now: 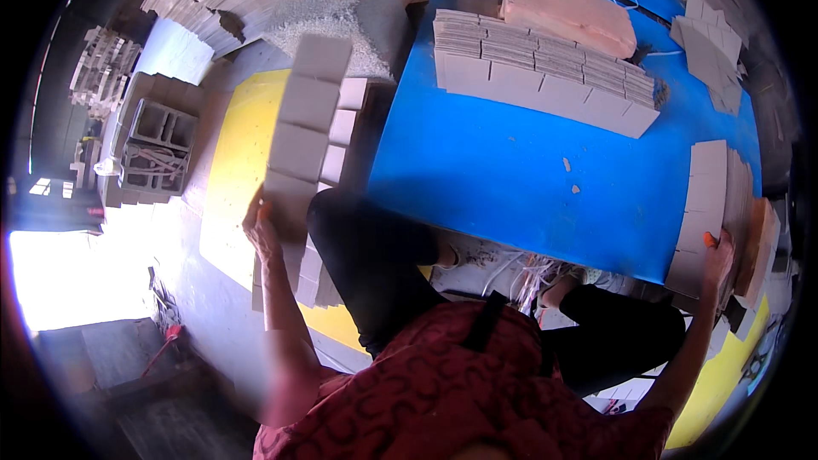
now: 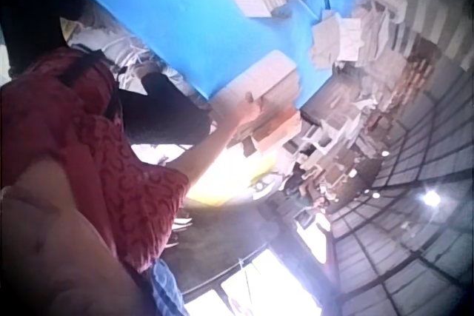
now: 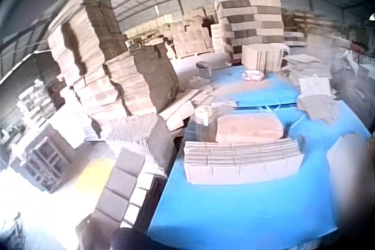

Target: The person sits on the floor and assembles a cardboard structure by folding and interlocking pre-cut pieces. They repeatedly pick up individual pieces, fold them along scored lines, and insert them into a growing lattice framework on a blue mat.

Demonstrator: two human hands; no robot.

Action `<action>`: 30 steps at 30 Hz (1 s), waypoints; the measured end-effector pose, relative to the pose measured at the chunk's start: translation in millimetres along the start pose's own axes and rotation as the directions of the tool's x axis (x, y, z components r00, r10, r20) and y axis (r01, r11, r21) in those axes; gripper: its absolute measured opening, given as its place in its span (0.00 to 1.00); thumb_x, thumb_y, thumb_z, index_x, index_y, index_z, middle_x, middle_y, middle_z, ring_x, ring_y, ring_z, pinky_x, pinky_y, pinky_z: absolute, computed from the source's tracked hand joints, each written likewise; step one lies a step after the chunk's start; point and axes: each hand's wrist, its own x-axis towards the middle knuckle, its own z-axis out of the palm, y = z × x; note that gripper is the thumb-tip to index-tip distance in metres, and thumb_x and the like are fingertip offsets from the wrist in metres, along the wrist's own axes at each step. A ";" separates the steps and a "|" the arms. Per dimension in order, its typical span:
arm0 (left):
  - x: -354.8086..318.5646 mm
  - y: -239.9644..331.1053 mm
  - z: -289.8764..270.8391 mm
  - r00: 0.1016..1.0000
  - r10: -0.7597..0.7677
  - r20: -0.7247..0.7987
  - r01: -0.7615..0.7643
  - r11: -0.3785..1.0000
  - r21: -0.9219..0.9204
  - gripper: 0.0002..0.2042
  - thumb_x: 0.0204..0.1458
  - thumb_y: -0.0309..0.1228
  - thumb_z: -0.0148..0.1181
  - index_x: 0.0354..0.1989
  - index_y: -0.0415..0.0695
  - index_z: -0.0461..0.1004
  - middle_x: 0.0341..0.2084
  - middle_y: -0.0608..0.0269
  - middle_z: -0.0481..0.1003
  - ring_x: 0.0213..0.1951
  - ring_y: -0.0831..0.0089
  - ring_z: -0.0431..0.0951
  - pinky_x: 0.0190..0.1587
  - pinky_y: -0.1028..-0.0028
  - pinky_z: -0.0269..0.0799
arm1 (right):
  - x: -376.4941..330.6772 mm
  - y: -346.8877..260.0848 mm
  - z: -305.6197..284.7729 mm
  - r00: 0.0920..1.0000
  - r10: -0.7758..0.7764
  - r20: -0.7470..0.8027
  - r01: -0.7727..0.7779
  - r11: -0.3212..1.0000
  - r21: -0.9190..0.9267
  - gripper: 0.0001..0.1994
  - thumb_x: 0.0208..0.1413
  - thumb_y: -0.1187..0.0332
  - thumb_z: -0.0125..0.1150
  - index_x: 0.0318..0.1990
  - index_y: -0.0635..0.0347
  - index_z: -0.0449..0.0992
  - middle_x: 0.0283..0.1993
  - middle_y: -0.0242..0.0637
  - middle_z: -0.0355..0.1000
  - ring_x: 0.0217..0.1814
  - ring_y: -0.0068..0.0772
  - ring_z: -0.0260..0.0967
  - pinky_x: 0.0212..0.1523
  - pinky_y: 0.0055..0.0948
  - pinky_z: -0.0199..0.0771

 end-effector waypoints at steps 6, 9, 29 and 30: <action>7.0 -67.1 43.2 0.940 -0.287 0.185 0.289 0.957 0.019 0.16 0.45 0.29 0.53 0.39 0.35 0.82 0.31 0.53 0.81 0.35 0.66 0.77 0.43 0.71 0.70 | -0.4 37.1 -15.3 0.969 -0.072 -0.236 0.136 0.953 0.270 0.15 0.58 0.73 0.57 0.51 0.66 0.73 0.48 0.51 0.73 0.51 0.48 0.72 0.51 0.39 0.71; 25.1 -126.8 59.8 0.890 -0.373 0.261 0.307 0.915 0.260 0.15 0.45 0.34 0.56 0.37 0.40 0.82 0.31 0.50 0.81 0.34 0.63 0.79 0.41 0.67 0.72 | 4.4 44.5 -12.3 0.947 -0.014 -0.320 0.164 0.880 0.447 0.15 0.61 0.70 0.53 0.53 0.66 0.73 0.50 0.47 0.74 0.52 0.43 0.72 0.51 0.36 0.72; 6.5 255.4 297.3 0.357 0.876 0.324 -0.920 0.390 -0.040 0.17 0.41 0.22 0.65 0.43 0.50 0.79 0.37 0.68 0.74 0.46 0.66 0.73 0.50 0.63 0.66 | -43.6 -327.6 -65.4 0.911 -0.402 -0.094 0.218 0.274 0.937 0.30 0.45 0.94 0.44 0.59 0.67 0.63 0.48 0.48 0.72 0.48 0.33 0.74 0.47 0.28 0.76; 11.6 255.8 301.6 0.361 0.861 0.359 -0.915 0.400 -0.039 0.16 0.41 0.22 0.65 0.42 0.50 0.79 0.38 0.68 0.74 0.47 0.67 0.73 0.51 0.63 0.64 | -43.1 -326.7 -63.9 0.909 -0.408 -0.084 0.221 0.302 0.927 0.29 0.45 0.94 0.44 0.59 0.67 0.63 0.47 0.48 0.72 0.47 0.33 0.74 0.46 0.28 0.76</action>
